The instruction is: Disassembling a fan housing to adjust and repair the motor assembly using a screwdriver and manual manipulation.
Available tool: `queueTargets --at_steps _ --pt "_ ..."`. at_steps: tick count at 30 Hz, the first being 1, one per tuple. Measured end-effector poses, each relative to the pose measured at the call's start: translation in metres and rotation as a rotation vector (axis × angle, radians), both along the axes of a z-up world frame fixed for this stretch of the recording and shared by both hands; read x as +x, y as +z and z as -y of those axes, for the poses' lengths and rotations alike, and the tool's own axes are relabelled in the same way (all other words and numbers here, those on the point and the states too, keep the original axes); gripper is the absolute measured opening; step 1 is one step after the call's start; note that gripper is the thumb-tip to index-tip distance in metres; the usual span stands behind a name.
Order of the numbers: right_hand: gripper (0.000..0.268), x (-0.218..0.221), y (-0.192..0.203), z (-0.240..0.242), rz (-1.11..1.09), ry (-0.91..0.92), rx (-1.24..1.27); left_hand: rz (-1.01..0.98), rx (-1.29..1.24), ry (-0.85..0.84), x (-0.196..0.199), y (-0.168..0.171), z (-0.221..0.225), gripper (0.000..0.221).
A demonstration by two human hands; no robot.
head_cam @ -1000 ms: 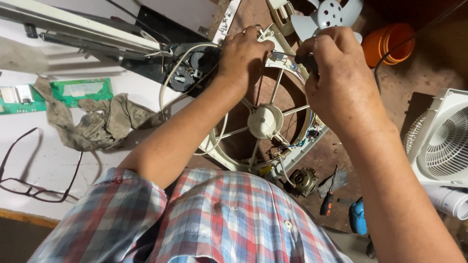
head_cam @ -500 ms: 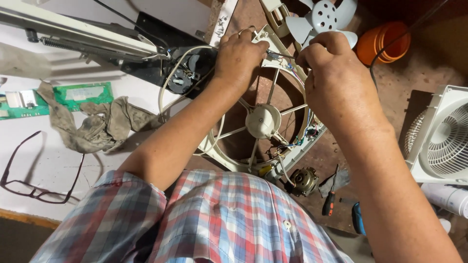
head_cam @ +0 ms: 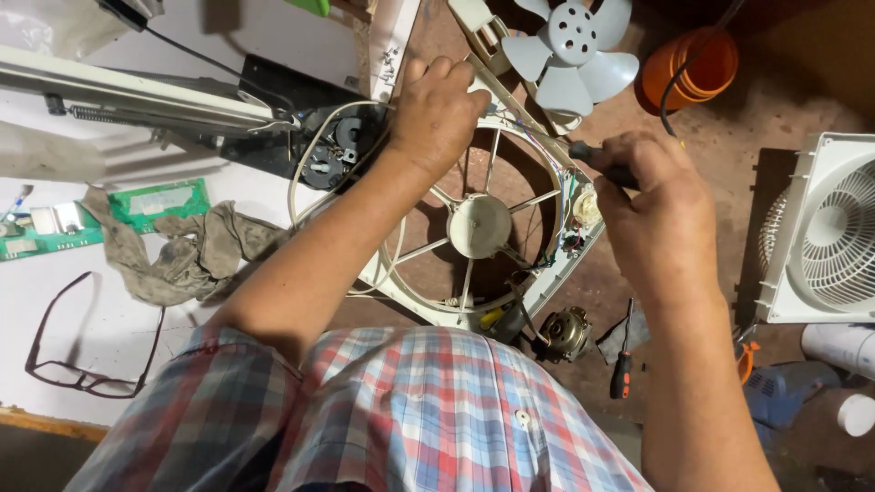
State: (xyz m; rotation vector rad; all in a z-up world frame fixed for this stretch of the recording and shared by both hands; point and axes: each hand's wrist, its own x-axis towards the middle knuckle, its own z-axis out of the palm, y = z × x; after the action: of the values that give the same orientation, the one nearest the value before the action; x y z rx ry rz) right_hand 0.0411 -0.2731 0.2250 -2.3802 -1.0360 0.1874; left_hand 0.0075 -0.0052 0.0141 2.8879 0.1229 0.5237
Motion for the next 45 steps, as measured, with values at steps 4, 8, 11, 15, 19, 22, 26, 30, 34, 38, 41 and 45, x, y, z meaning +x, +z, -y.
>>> queueTargets --at_steps 4,8,11,15,19,22,26,30,34,38,41,45 --pt "0.023 -0.027 -0.014 0.086 -0.043 -0.274 -0.023 0.049 0.051 -0.050 0.003 0.005 -0.002 0.014" --pt "0.023 -0.063 -0.033 0.173 -0.270 -0.679 0.041 -0.021 0.180 -0.073 0.008 0.002 -0.001 0.016" --pt "0.024 -0.082 -0.058 0.229 -0.378 -0.850 0.090 0.023 0.253 -0.053 0.008 -0.022 -0.008 0.017" --pt "0.023 -0.082 -0.122 0.303 -0.379 -0.954 0.144 -0.005 0.093 0.029 0.015 -0.043 -0.019 0.019" --pt "0.027 -0.076 -0.176 0.338 -0.446 -0.987 0.177 -0.085 0.052 0.020 0.008 -0.003 -0.004 0.005" --pt "0.032 -0.071 -0.200 0.349 -0.465 -0.974 0.052 -0.256 -0.183 0.132 0.006 0.033 0.015 0.019" --pt "0.041 -0.063 -0.249 0.379 -0.269 -0.750 -0.250 -0.279 -0.229 0.113 0.011 0.050 0.036 0.025" --pt "0.032 -0.048 -0.242 0.367 -0.088 -0.585 -0.228 -0.270 0.124 -0.237 0.013 0.069 0.066 0.029" --pt "0.035 -0.018 -0.208 0.297 -0.174 -0.510 -0.150 -0.294 0.229 -0.292 -0.017 0.064 0.096 0.018" --pt "0.028 0.006 -0.191 0.209 -0.353 -0.378 -0.008 -0.276 0.179 -0.134 -0.044 0.005 0.093 0.010" --pt "0.029 0.017 -0.184 0.161 -0.380 -0.275 0.052 -0.062 0.119 -0.026 -0.060 -0.008 0.087 0.014" --pt "0.026 0.033 -0.172 0.115 -0.485 -0.165 0.078 -0.230 -0.186 0.345 -0.062 0.036 0.084 0.032"
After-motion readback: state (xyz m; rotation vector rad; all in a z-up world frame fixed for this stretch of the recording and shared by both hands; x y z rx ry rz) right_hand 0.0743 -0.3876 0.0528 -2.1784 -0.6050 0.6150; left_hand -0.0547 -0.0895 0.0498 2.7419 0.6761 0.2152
